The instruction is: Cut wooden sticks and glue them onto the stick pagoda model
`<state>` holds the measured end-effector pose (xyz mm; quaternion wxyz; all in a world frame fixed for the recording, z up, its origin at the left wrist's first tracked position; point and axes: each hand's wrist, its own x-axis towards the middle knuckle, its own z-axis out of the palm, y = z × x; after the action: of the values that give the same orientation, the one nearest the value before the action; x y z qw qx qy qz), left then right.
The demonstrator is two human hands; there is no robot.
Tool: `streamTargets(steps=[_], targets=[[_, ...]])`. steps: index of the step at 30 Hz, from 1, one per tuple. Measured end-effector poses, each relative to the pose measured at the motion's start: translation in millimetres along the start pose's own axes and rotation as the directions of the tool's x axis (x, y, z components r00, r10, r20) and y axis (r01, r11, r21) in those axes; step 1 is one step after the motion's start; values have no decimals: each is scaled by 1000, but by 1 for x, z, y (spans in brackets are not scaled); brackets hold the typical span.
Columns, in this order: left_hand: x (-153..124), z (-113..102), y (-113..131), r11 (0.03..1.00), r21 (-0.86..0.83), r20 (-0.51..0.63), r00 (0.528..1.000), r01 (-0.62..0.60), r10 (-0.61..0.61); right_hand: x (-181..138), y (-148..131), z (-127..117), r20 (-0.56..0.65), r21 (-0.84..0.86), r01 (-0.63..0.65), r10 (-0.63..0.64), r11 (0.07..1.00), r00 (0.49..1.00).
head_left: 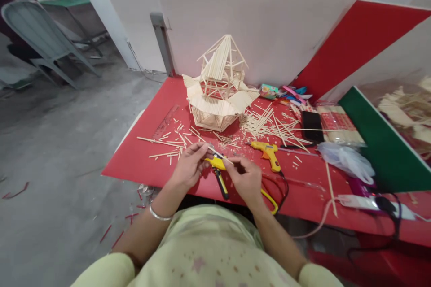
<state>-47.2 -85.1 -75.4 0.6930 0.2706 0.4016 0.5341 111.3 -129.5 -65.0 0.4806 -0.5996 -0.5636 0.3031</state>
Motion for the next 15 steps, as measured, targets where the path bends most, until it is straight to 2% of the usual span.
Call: streamTargets(steps=[3,5,7,9,12,15], targets=[[-9,2,-4,993,-121,-67,998,13,-22,-12,4,15,-8,-41,76,-76,996,997],[-14,5,-3,985,-170,-91,996,-14,-2,-15,5,18,52,-81,128,-124,988,991],[-15,4,1,978,-202,-111,993,-57,35,-15,8,17,144,-192,186,-160,964,977],[-13,-2,6,973,-204,-139,987,-112,85,-12,12,13,214,-377,250,-179,892,960],[-6,-18,8,972,-167,-166,977,-164,137,-6,23,9,271,-630,305,-166,715,948],[-1,-34,6,974,-139,-179,972,-178,152,2,32,11,339,-732,351,-135,583,931]])
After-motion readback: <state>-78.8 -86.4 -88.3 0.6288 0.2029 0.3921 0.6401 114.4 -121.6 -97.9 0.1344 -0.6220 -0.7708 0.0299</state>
